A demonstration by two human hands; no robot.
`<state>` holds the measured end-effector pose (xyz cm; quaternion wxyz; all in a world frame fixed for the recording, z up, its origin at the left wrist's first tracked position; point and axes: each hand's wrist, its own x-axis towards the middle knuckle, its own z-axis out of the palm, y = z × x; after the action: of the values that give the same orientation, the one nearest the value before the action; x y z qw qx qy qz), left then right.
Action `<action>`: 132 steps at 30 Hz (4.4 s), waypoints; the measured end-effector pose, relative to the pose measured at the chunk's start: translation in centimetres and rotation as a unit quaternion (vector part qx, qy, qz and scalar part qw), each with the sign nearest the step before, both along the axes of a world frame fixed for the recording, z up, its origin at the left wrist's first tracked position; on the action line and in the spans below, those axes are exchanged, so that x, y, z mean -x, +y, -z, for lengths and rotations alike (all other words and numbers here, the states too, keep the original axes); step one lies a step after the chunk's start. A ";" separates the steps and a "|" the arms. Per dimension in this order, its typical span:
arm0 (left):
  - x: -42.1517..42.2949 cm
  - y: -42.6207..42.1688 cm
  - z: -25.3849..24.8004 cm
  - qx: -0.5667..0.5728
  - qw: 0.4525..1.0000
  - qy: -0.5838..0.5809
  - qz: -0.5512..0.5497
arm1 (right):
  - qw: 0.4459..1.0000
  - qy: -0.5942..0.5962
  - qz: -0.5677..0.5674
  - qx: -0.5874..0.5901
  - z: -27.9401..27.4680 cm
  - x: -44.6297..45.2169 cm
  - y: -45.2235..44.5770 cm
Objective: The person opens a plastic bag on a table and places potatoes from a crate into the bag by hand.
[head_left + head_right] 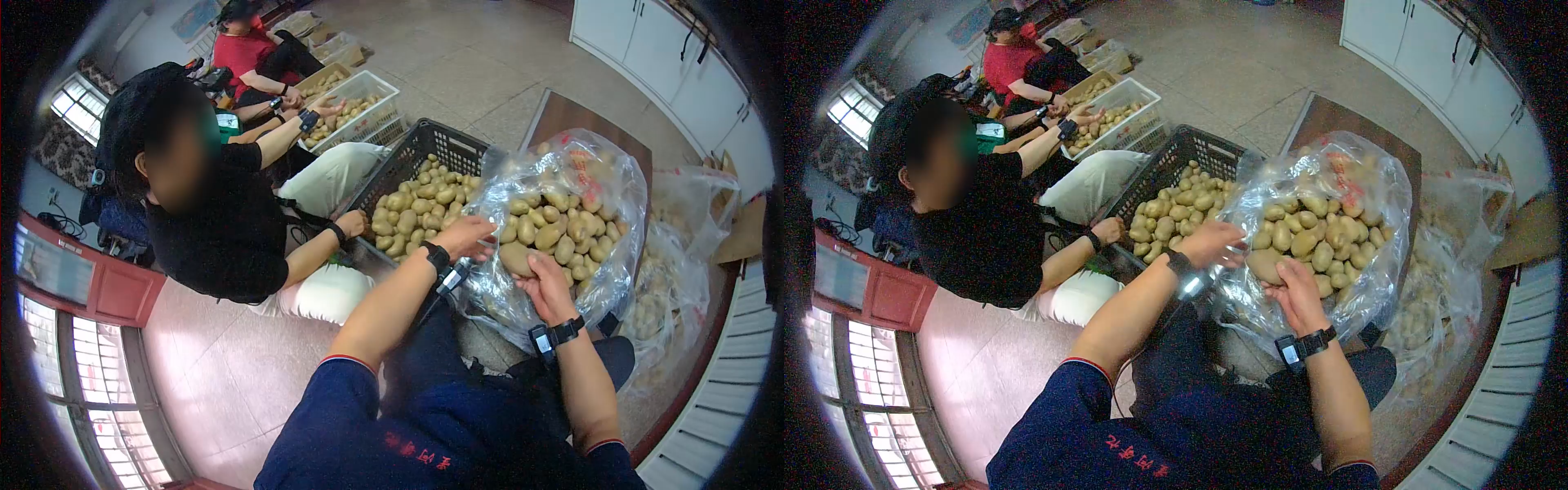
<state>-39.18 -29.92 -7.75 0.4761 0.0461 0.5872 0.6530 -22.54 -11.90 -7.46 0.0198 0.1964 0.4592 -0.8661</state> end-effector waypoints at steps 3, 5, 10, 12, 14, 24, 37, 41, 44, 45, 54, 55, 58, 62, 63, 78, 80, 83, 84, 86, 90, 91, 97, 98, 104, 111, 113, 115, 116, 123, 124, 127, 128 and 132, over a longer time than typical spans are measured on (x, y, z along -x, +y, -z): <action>-0.5 0.3 -0.9 0.033 0.998 0.020 0.041 | 0.999 0.019 -0.022 0.018 -0.3 0.8 -0.1; -0.9 0.6 -0.9 0.002 0.997 0.011 0.073 | 0.999 0.025 -0.021 0.029 -0.1 1.2 -0.3; -0.3 0.7 0.4 -0.075 0.988 -0.032 0.129 | 0.998 0.040 -0.047 0.001 -0.7 1.3 -0.9; -0.3 0.7 0.1 -0.049 0.992 -0.041 0.106 | 0.998 0.045 -0.045 -0.011 -0.7 1.3 -0.9; -0.1 0.4 0.3 -0.073 0.993 -0.039 0.089 | 0.999 0.018 -0.020 -0.023 0.3 1.3 -0.1; 3.0 -1.4 2.5 -0.047 0.997 -0.031 -0.052 | 0.953 -0.122 0.008 -0.278 7.6 -3.8 5.5; 8.1 -6.3 8.5 0.144 0.969 0.070 -0.186 | 0.796 0.011 -0.138 -0.590 9.1 -4.8 2.4; 6.5 -6.2 5.6 0.147 0.950 -0.013 -0.274 | 0.770 0.036 -0.114 -0.627 8.2 -4.3 1.7; 7.2 -6.6 6.5 0.157 0.940 -0.024 -0.301 | 0.759 0.030 -0.177 -0.625 7.3 -3.5 1.2; 7.2 -6.4 6.4 0.157 0.941 -0.021 -0.299 | 0.745 0.048 -0.172 -0.643 7.4 -3.3 1.0; 7.3 -5.6 8.8 0.120 0.976 0.127 -0.130 | 0.713 0.021 -0.158 -0.683 7.8 -2.8 -0.4; 6.2 -4.8 6.6 0.112 0.975 0.062 -0.183 | 0.705 0.021 -0.160 -0.691 7.4 -2.8 -0.5; 4.6 -3.6 4.0 0.106 0.967 0.010 -0.232 | 0.692 0.025 -0.165 -0.703 5.9 -3.1 -1.3; 3.8 -3.0 2.6 0.102 0.973 0.028 -0.206 | 0.683 -0.002 -0.185 -0.706 5.3 -3.2 -1.2; 3.8 -2.9 2.7 0.102 0.973 0.028 -0.206 | 0.701 0.011 -0.165 -0.693 5.7 -3.3 -1.0; 2.4 -0.8 1.9 0.025 0.998 0.019 -0.058 | 0.874 -0.086 0.030 -0.477 10.6 -2.4 2.7; 1.8 -0.4 1.3 0.038 0.998 0.025 -0.051 | 0.931 -0.120 0.025 -0.343 7.1 -2.0 1.8; 0.8 0.5 0.4 0.051 0.998 0.039 -0.028 | 0.913 -0.064 0.028 -0.402 9.3 -0.4 1.9; 0.5 0.7 0.2 0.043 0.999 0.029 -0.006 | 0.906 -0.043 0.028 -0.420 9.2 0.1 1.7; -0.2 1.0 -0.3 0.035 0.999 0.017 0.035 | 0.952 -0.091 -0.023 -0.292 5.1 0.3 0.5; -1.1 1.5 -0.9 0.017 0.995 -0.021 0.099 | 0.968 -0.017 -0.050 -0.247 2.9 1.5 -1.6; -1.1 1.5 -0.8 0.018 0.995 -0.017 0.094 | 0.968 -0.013 -0.054 -0.246 2.8 1.7 -2.0; -0.5 1.3 -0.1 -0.009 0.988 -0.020 0.152 | 0.960 0.042 -0.099 -0.258 1.9 2.4 -2.5; -0.6 1.2 -0.4 0.010 0.991 -0.016 0.132 | 0.963 0.061 -0.073 -0.253 1.6 2.4 -2.7; 0.4 0.9 0.9 -0.044 0.997 -0.028 0.062 | 0.937 0.039 -0.022 -0.347 3.6 2.8 -1.8; 2.7 -1.4 2.3 -0.006 0.994 0.110 -0.008 | 0.767 0.073 -0.051 -0.635 5.4 2.2 -0.5; 3.2 -2.1 2.6 0.009 0.993 0.087 -0.076 | 0.747 0.088 -0.117 -0.649 5.2 2.1 -0.7; 3.7 -2.8 3.0 0.036 0.989 0.085 -0.115 | 0.745 0.091 -0.145 -0.645 4.3 2.2 -1.0; 4.1 -3.2 3.8 0.025 0.986 0.062 -0.153 | 0.743 0.094 -0.174 -0.640 4.0 2.3 -1.2; 7.9 -7.2 11.0 0.143 0.840 0.521 -0.048 | 0.668 0.112 -0.189 -0.711 3.8 2.2 -1.6; 7.6 -7.0 9.9 0.144 0.902 0.395 -0.101 | 0.659 0.115 -0.183 -0.721 4.4 2.4 -1.5; 7.2 -6.3 7.5 0.051 0.975 0.022 -0.215 | 0.644 0.084 -0.178 -0.740 4.5 2.3 -1.7; 6.5 -5.9 6.3 0.051 0.972 -0.005 -0.228 | 0.649 0.113 -0.152 -0.737 5.5 2.5 -1.5; 6.6 -5.9 5.7 0.044 0.970 -0.029 -0.238 | 0.667 0.049 -0.186 -0.720 4.2 2.4 -2.0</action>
<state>-45.74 -35.86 -13.44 0.3257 -0.1352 0.5952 0.7221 -24.94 -13.89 -11.61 0.0105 0.0178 0.9673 -0.2529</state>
